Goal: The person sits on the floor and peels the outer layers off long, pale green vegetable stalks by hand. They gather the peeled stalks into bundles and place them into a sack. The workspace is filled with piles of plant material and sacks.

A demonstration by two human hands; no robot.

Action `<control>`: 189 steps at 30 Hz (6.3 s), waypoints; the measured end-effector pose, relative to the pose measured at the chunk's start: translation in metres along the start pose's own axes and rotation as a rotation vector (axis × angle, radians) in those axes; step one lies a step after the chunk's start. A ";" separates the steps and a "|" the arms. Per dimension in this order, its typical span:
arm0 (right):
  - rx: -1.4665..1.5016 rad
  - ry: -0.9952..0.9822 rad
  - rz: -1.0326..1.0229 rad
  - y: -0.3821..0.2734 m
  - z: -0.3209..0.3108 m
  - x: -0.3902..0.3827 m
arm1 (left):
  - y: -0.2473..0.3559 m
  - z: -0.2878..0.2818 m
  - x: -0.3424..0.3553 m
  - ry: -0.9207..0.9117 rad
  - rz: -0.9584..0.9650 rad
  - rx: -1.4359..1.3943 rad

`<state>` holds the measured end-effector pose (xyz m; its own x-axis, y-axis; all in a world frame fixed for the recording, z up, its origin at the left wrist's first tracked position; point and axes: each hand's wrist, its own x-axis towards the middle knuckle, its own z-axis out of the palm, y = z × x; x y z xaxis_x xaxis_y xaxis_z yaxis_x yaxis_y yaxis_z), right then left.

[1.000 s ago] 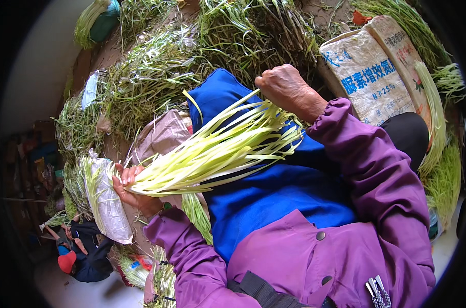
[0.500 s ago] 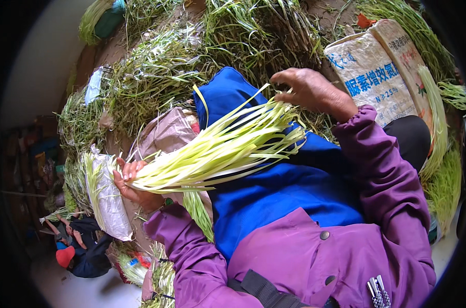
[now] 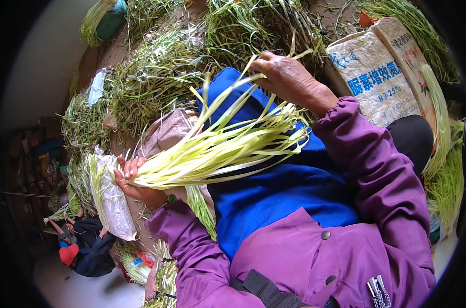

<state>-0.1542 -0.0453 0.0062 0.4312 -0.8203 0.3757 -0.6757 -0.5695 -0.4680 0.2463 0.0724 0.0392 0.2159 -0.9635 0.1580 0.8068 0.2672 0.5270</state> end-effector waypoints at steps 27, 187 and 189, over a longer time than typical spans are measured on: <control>0.550 -0.090 0.098 -0.070 0.013 -0.018 | -0.003 0.009 -0.006 -0.017 -0.044 0.019; 0.107 0.060 0.018 0.007 -0.035 -0.018 | 0.040 -0.023 0.019 -0.048 0.135 0.025; 0.213 -0.063 0.020 0.014 -0.044 -0.030 | 0.041 -0.033 0.011 0.009 0.167 0.099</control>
<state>-0.2027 -0.0260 0.0238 0.4602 -0.8293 0.3170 -0.5461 -0.5459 -0.6354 0.2999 0.0723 0.0347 0.3472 -0.9057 0.2432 0.7014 0.4230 0.5737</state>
